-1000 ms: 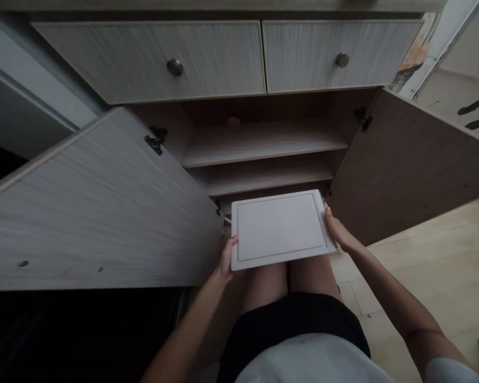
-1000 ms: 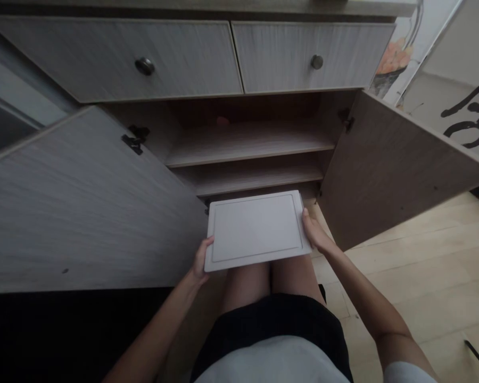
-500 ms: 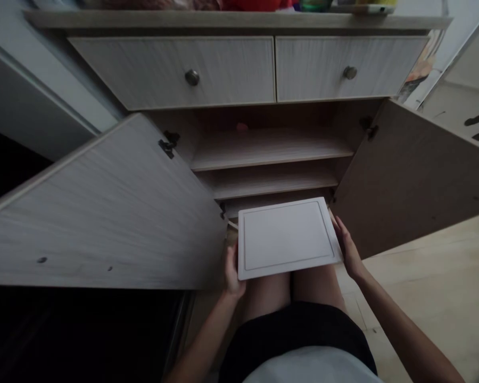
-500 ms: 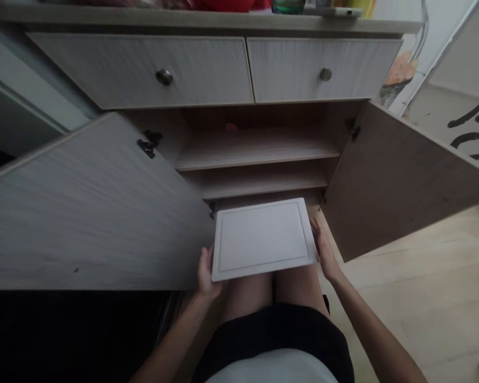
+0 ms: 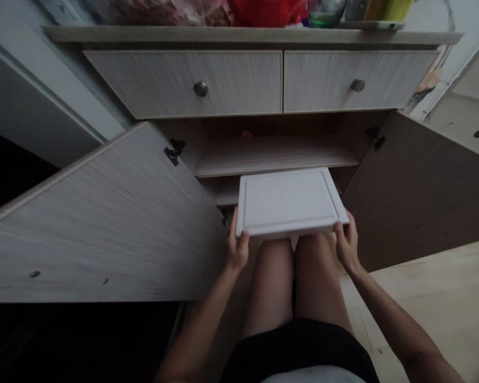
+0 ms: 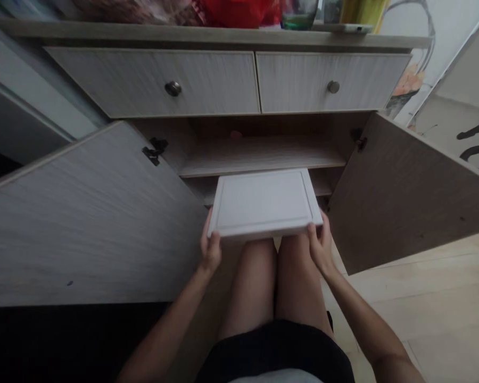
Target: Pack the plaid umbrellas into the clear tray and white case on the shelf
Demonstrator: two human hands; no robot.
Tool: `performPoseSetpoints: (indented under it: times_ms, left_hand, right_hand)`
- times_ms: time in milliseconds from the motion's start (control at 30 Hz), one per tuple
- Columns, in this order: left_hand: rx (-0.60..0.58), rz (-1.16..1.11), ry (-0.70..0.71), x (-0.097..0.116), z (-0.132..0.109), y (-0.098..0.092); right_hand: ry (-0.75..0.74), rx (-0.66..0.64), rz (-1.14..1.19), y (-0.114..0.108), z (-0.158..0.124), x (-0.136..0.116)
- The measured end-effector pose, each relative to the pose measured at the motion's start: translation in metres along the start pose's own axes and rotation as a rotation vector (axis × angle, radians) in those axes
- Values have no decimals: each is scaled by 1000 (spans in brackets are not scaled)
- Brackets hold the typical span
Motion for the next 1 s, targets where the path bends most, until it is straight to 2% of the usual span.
performPoseSetpoints:
  times_ms: [67,133,233,300,433,567,667,767,833,900,933,1000]
  left_hand:
    - [-63,116,123,27,52,15]
    - [-113,201,189,38,101,27]
    - [-154,304,219,37,167,38]
    - [-177,355,219,32,203,41]
    - [-192,415,201,20,251,42]
    - [-179,448,133,-1,269,39]
    - [-186,446,128,-13,273,39]
    - [-188,470,111,-16,272,38]
    - [-151,532,120,-10,265,36]
    - [-78,663,200,7,247,38]
    - [-63,751,256,15,235,43]
    - [-131,933,351,24,211,65]
  right_hand:
    - [-1,-18,4,8,51,-7]
    - [-31,-3,-20,16,100,-11]
    - [-72,30,-84,29,163,-10]
    - [-85,43,-118,37,195,-5]
    - [-93,34,-102,51,235,10]
    - [-53,13,-74,63,254,31]
    - [-48,-26,-91,68,263,40]
    - [-27,-108,-161,72,267,43]
    - [-28,-88,-278,68,260,36]
    - [-95,-13,-472,65,244,19]
    - [-153,-1,-591,68,234,9]
    - [-291,-94,-832,90,215,-9]
Point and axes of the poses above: each hand's wrist, its own z-axis towards the middle knuckle, its own y-axis out of the palm, x = y × z, the point moved 9 cm from there along z, towards the middle knuckle, and after that the axes turned 12 degrees about -x, right-handed, at the moved point
